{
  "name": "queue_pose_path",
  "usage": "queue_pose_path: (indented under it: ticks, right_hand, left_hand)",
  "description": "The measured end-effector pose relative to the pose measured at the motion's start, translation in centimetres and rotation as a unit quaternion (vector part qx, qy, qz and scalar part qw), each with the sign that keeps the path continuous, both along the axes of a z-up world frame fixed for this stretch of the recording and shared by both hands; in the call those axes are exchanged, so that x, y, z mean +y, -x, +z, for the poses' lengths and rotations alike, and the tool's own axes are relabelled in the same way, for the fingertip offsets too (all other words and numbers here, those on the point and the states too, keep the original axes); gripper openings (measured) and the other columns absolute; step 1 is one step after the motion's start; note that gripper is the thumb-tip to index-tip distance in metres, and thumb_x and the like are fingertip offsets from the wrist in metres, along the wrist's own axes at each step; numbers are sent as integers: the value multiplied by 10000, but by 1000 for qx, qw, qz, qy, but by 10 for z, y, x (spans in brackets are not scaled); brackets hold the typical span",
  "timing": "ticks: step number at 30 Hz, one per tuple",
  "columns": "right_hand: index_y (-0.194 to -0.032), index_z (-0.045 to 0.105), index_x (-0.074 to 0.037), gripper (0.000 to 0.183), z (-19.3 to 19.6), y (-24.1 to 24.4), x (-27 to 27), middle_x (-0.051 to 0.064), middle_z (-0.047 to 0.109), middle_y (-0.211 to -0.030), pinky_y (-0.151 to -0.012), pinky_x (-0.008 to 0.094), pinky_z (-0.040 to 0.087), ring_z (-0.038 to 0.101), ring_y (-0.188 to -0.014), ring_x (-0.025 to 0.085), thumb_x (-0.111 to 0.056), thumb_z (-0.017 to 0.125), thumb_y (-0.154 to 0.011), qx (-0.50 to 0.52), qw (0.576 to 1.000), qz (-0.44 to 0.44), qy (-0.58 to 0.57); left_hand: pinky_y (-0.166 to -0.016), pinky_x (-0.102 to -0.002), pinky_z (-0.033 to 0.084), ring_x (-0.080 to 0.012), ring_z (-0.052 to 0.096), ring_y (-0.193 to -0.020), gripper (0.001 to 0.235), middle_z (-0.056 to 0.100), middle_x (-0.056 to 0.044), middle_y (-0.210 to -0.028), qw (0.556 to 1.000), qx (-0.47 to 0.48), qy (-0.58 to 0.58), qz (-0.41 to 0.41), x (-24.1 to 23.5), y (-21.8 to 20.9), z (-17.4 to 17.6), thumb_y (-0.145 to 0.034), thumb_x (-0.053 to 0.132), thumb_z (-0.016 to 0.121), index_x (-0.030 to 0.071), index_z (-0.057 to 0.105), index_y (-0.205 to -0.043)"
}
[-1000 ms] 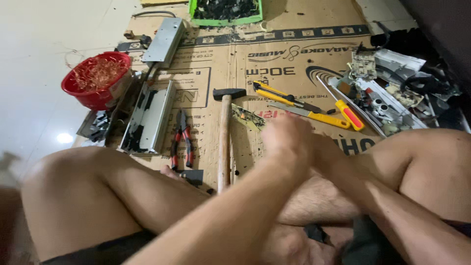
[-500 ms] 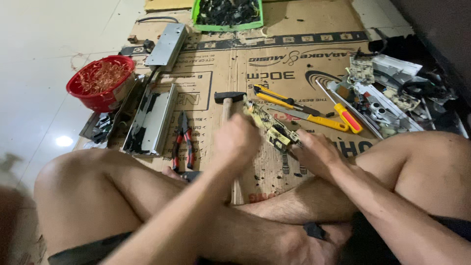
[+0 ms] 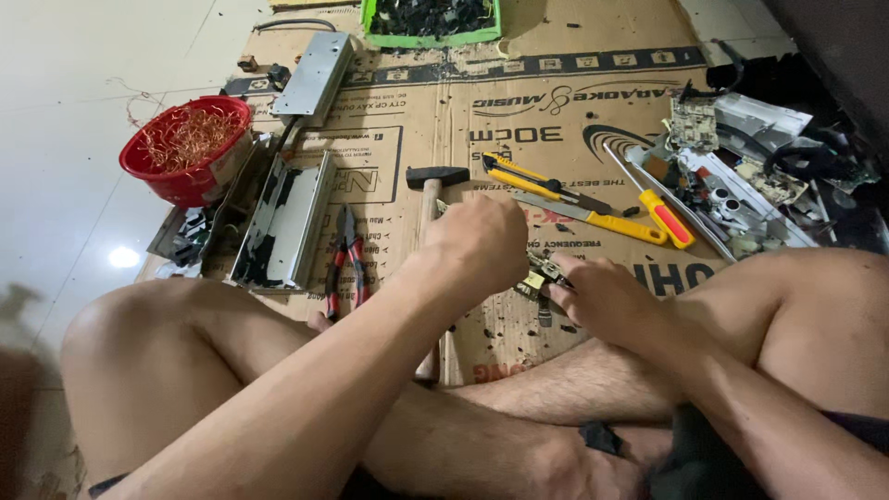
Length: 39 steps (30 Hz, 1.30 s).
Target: The person sits on the floor and uses a hammer to strike a small circuit board, breaking off components. They then use a screwdriver to pry and remove parts from the board, placing the removed pieces into a nearby red container.
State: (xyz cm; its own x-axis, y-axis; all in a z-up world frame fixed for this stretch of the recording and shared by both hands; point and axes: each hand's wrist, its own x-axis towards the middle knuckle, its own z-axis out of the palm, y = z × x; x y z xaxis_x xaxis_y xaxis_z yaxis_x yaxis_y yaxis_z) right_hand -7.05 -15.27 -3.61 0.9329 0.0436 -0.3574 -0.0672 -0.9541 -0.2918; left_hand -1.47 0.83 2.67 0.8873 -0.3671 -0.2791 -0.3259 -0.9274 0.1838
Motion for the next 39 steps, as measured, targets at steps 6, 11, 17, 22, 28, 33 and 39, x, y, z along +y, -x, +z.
queue_pose_path:
  ticks: [6,11,17,22,28,33,39]
  right_hand:
    - [-1487,473,-109,502,-7,-5,-4,218,734,-1158,-934,513,582,722,-1100,354,-312,478,-1028,34,999,-16,-27]
    - [-1507,475,-163,553,-18,-13,-8,223,726,-1164,-968,521,569,698,-1138,381,-429,481,-1023,35,999,-35,-17]
    - [-1509,471,-207,531,-35,-21,-18,228,714,-1210,-949,538,567,700,-1137,391,-421,484,-1023,27,998,-44,-28]
    - [-1520,456,-153,537,-5,-5,-5,238,663,-1317,-1062,541,499,638,-1241,408,-398,438,-1042,34,999,-32,-27]
    - [-1524,458,-158,520,5,-9,1,204,633,-1367,-1084,532,467,589,-1306,374,-355,456,-1043,49,995,-65,-59]
    - [-1524,464,-149,519,11,-8,1,219,629,-1366,-1098,539,451,591,-1304,372,-336,446,-1040,52,994,-69,-70]
    - [-1495,503,-140,508,13,-5,4,215,631,-1365,-1086,558,458,581,-1310,391,-320,469,-1022,46,993,-73,-84]
  left_hand:
    - [-788,-469,618,-356,764,-934,288,788,-128,-940,1000,-1,-2,0,-3,-2,24,-829,210,612,91,801,-1011]
    - [-702,-482,627,-345,773,-857,275,780,-101,-863,997,-10,55,-49,2,-8,14,-798,226,578,144,810,-919]
    - [-589,-461,615,-330,778,-771,233,762,-128,-802,985,-127,62,-98,-10,-14,-15,-873,120,562,48,773,-942]
    - [-657,-527,622,-366,765,-815,216,752,-142,-795,992,-87,6,-91,-21,-3,-10,-864,97,569,35,767,-924]
    - [-651,-585,609,-394,754,-846,203,746,-161,-836,994,-52,42,-91,-2,17,3,-876,74,579,52,765,-953]
    - [-620,-597,610,-423,744,-793,165,732,-209,-802,993,-53,45,-95,2,24,2,-847,13,602,13,764,-874]
    - [-616,-607,598,-418,749,-801,172,739,-186,-803,991,-69,29,-110,5,26,16,-839,-1,600,16,769,-867]
